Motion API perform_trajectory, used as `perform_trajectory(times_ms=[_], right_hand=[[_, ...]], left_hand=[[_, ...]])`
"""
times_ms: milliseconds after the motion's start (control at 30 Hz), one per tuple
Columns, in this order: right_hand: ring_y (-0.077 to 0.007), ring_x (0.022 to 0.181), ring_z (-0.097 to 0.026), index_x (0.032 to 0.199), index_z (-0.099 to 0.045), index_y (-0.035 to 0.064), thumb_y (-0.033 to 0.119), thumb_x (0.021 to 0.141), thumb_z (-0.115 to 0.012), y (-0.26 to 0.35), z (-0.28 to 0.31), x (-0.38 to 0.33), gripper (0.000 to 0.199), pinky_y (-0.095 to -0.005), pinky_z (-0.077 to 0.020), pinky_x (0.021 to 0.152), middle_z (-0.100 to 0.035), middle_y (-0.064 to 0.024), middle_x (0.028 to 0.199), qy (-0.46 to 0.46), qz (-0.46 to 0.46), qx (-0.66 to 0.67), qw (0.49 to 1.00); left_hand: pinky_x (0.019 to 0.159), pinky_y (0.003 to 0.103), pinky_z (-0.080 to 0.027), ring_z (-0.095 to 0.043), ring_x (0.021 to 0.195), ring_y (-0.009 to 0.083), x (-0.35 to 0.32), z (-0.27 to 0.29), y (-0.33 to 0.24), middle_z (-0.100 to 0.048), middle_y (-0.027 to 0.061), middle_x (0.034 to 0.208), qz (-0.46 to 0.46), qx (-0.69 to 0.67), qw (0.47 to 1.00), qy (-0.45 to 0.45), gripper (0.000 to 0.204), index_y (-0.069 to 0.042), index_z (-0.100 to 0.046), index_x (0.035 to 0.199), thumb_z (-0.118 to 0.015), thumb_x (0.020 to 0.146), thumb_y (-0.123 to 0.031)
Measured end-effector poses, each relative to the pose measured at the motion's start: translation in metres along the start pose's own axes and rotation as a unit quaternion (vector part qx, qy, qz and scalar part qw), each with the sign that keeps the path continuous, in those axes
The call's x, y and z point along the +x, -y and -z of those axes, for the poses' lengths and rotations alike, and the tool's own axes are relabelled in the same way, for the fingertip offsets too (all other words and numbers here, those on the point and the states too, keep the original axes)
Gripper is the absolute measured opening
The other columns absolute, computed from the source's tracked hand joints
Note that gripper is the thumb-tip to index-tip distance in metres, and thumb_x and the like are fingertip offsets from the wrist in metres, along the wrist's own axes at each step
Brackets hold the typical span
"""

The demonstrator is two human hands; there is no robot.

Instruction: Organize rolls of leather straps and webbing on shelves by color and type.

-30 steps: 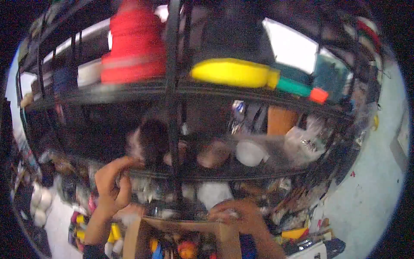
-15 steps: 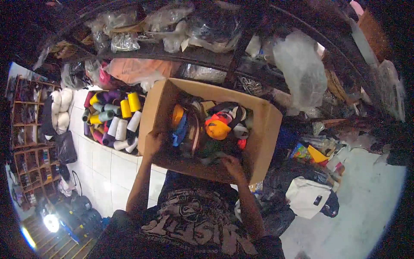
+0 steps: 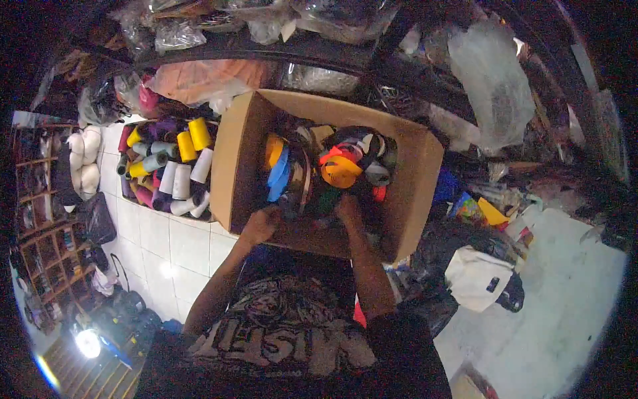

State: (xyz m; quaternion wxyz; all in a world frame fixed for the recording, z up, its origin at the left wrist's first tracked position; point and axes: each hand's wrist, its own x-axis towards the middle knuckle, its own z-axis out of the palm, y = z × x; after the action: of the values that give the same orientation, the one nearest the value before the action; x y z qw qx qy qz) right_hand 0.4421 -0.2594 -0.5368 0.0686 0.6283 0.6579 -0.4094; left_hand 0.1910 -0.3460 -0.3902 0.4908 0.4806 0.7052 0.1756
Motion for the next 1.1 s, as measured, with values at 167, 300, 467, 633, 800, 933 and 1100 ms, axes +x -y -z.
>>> perform_trajectory(times_ms=[167,300,467,633,800,933,1100], right_hand=[[-0.0394,0.101,-0.054,0.106,-0.054,-0.0023,0.028,0.076,-0.058,0.016,0.006,-0.010,0.042,-0.0474,-0.0452,0.081,-0.056,-0.0239,0.107,-0.099,-0.156,0.072,0.980],[-0.0387,0.103,-0.053,0.109,-0.052,-0.0010,0.031,0.077,-0.059,-0.013,0.014,-0.008,0.045,-0.0471,-0.0451,0.081,-0.054,-0.0232,0.111,-0.190,-0.170,0.059,0.965],[-0.0366,0.095,-0.058,0.104,-0.054,-0.0016,0.022,0.075,-0.065,0.040,0.044,-0.010,0.038,-0.0459,-0.0475,0.076,-0.060,-0.0199,0.101,-0.098,-0.073,0.089,0.988],[-0.0341,0.087,-0.060,0.097,-0.058,0.0009,0.027,0.072,-0.068,0.064,0.014,0.004,0.037,-0.0422,-0.0487,0.072,-0.062,-0.0184,0.090,-0.048,0.027,0.017,0.998],[-0.0326,0.103,-0.054,0.112,-0.052,0.0050,0.021,0.069,-0.070,0.089,-0.013,0.005,0.049,-0.0432,-0.0462,0.082,-0.056,-0.0154,0.111,-0.059,0.045,-0.154,0.985],[-0.0327,0.119,-0.041,0.129,-0.035,0.0077,0.021,0.068,-0.071,0.061,-0.027,0.013,0.072,-0.0500,-0.0333,0.095,-0.044,-0.0135,0.126,-0.113,0.049,-0.225,0.967],[-0.0316,0.124,-0.034,0.134,-0.030,0.0106,0.022,0.068,-0.072,0.066,0.004,-0.009,0.078,-0.0515,-0.0313,0.096,-0.039,-0.0129,0.130,0.043,0.022,-0.217,0.975]], left_hand=[[0.081,0.040,-0.045,-0.058,0.095,0.0352,-0.005,0.008,0.025,-0.062,0.0204,0.097,-0.010,0.040,0.999,-0.011,0.026,-0.005,-0.061,0.103,-0.055,0.081,-0.018],[0.080,0.041,-0.046,-0.059,0.093,0.0356,0.002,0.013,0.015,-0.062,0.0205,0.095,0.011,0.030,0.999,0.010,0.025,-0.004,-0.061,0.102,-0.054,0.082,-0.018],[0.078,0.043,-0.047,-0.058,0.091,0.0387,-0.006,0.021,0.028,-0.061,0.0225,0.093,0.003,0.030,1.000,0.004,0.025,-0.004,-0.059,0.101,-0.054,0.079,-0.015],[0.076,0.044,-0.048,-0.058,0.089,0.0395,-0.002,0.018,0.021,-0.061,0.0227,0.091,0.017,0.055,0.998,0.000,0.024,-0.004,-0.059,0.100,-0.055,0.079,-0.015],[0.076,0.043,-0.048,-0.059,0.088,0.0391,-0.002,0.019,0.022,-0.061,0.0219,0.091,0.046,0.046,0.998,0.005,0.023,-0.004,-0.059,0.100,-0.054,0.080,-0.013],[0.077,0.043,-0.048,-0.058,0.090,0.0384,0.002,0.015,0.013,-0.061,0.0205,0.094,0.004,0.052,0.999,0.002,0.021,-0.005,-0.060,0.098,-0.054,0.081,-0.014],[0.077,0.043,-0.048,-0.058,0.091,0.0389,-0.003,0.020,0.023,-0.061,0.0201,0.095,0.021,0.026,0.999,0.023,0.021,-0.005,-0.059,0.098,-0.055,0.080,-0.016]])
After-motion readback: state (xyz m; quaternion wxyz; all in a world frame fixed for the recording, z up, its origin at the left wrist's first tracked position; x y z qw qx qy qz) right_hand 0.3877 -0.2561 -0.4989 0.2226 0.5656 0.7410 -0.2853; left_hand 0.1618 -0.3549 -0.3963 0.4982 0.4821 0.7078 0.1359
